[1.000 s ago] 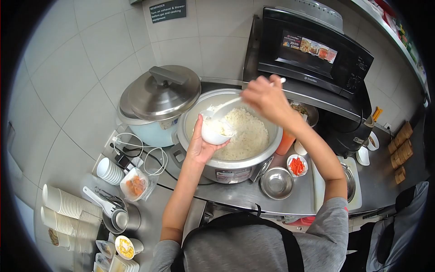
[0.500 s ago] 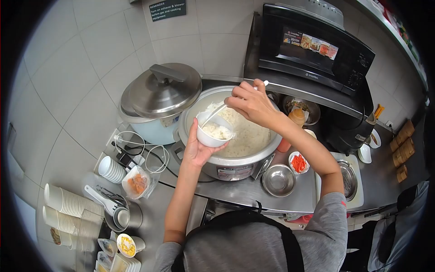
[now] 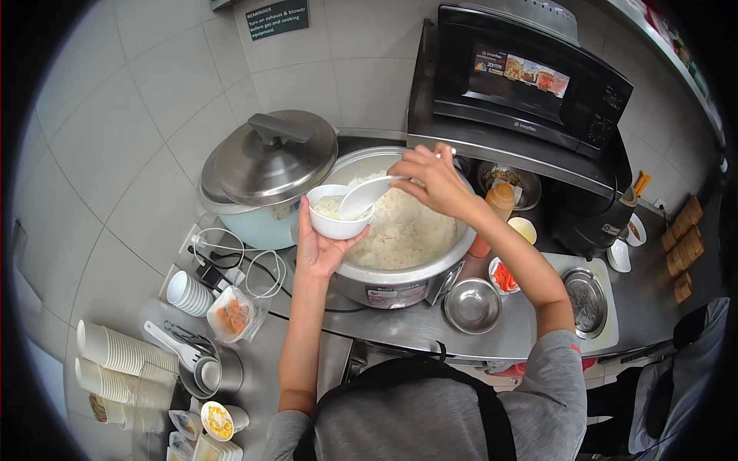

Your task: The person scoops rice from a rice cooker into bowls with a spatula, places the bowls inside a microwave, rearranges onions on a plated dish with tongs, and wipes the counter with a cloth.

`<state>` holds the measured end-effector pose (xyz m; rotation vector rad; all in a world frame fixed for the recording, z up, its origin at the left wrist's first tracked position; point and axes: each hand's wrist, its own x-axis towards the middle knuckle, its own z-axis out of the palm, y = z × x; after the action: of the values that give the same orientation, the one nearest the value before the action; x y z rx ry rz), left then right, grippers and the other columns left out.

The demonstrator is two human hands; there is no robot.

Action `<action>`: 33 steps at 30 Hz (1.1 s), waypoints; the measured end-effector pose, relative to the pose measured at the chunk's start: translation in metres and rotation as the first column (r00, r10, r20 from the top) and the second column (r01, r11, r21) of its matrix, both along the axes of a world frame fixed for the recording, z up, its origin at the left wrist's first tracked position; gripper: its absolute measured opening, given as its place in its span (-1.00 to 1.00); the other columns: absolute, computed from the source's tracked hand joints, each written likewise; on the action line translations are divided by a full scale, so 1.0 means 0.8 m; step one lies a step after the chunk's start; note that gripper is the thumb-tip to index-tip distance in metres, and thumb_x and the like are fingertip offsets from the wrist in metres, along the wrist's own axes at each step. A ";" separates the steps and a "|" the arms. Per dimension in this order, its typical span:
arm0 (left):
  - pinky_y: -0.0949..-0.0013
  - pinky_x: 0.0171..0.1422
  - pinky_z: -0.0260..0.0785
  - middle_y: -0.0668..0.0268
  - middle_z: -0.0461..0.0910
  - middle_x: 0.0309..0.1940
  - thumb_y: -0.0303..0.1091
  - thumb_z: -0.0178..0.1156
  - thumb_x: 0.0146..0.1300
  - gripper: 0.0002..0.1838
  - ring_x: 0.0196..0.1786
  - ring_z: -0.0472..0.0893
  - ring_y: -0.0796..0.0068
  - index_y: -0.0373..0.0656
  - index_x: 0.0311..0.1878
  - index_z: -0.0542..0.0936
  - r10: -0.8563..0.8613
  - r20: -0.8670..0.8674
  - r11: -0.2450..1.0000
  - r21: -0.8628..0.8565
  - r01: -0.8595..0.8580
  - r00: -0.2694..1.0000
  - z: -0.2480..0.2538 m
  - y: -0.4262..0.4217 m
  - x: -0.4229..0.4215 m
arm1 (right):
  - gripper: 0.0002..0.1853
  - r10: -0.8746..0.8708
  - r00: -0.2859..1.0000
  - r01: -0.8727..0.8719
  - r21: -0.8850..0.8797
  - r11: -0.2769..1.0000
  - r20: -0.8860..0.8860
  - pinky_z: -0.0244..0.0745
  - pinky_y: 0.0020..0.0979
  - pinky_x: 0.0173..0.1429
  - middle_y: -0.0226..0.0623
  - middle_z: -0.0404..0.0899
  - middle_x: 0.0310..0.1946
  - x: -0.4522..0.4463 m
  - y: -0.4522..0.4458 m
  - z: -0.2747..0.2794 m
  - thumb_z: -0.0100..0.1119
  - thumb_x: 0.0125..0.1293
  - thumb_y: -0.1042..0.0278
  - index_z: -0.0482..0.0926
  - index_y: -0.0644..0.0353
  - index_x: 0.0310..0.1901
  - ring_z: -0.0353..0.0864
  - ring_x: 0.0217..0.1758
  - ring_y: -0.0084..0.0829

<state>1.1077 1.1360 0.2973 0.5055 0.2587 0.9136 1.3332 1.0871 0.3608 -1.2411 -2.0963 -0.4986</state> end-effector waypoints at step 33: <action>-0.32 0.34 -0.03 0.14 0.14 0.33 0.22 0.09 0.13 -0.16 0.36 0.15 0.04 -0.04 0.35 0.10 0.191 0.329 0.971 0.074 -0.227 0.925 -0.078 0.005 -0.068 | -0.82 0.130 0.953 0.143 -0.785 0.603 0.274 -0.04 -0.18 0.03 -0.40 0.62 -0.47 -0.030 0.146 -0.138 0.24 0.06 0.11 0.64 -0.06 -0.33 0.56 -0.24 -0.39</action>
<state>1.0536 1.1399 0.2347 0.4281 -0.0358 1.2080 1.3088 1.2040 0.2508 -1.7334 -2.7136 0.3720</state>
